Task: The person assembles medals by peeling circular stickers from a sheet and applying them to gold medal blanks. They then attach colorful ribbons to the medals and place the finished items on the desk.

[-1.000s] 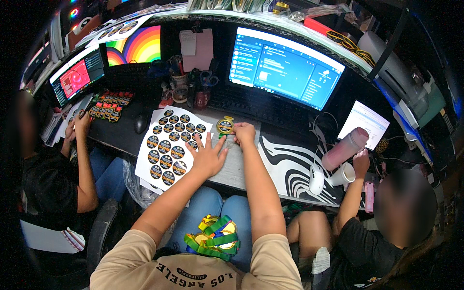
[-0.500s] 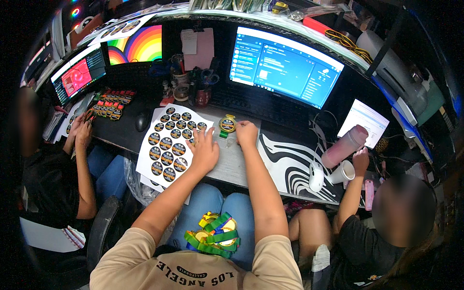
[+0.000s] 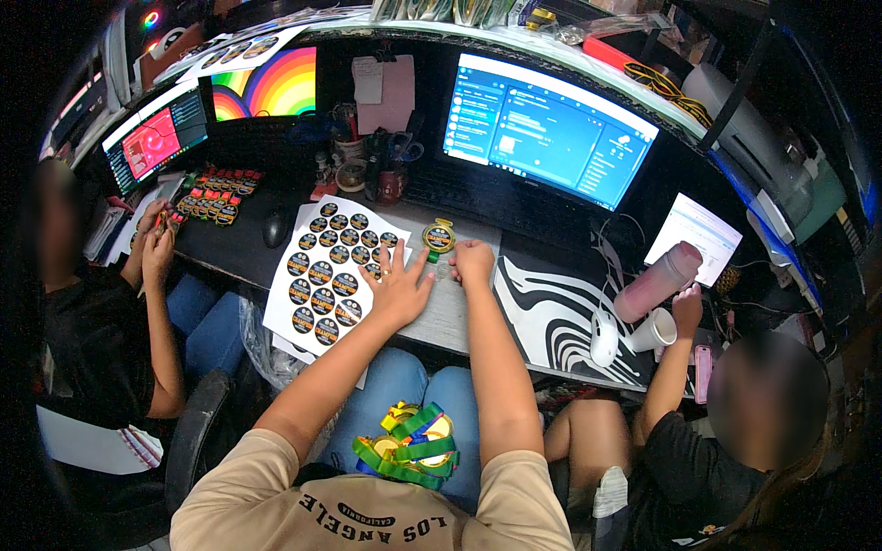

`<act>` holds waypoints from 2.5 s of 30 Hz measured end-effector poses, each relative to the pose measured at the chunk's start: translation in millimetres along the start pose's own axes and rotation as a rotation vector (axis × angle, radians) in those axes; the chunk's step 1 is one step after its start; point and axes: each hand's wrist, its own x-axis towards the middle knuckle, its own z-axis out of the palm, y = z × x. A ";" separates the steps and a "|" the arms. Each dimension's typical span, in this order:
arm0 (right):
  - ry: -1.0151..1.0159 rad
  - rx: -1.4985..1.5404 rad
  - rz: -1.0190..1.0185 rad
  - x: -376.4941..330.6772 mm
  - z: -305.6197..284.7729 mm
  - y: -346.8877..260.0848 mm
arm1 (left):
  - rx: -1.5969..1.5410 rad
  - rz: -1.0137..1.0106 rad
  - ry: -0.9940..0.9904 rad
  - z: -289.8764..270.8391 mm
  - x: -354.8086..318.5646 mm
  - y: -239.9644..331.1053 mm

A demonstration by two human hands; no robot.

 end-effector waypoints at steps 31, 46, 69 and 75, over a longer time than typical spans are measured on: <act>-0.553 0.013 -0.175 -220.7 66.8 84.0 | -1.216 -0.325 0.075 -24.8 25.3 -54.2; -0.573 0.842 0.226 -174.6 83.2 12.0 | -0.508 -0.255 0.602 -145.8 -65.8 -137.1; -0.446 -0.413 -0.317 -248.8 -84.6 94.0 | -0.252 0.163 -0.215 -55.8 -198.5 -73.6; -0.350 -0.727 -0.537 -275.2 -49.4 123.1 | -0.187 0.164 -0.313 -18.7 -221.5 -62.5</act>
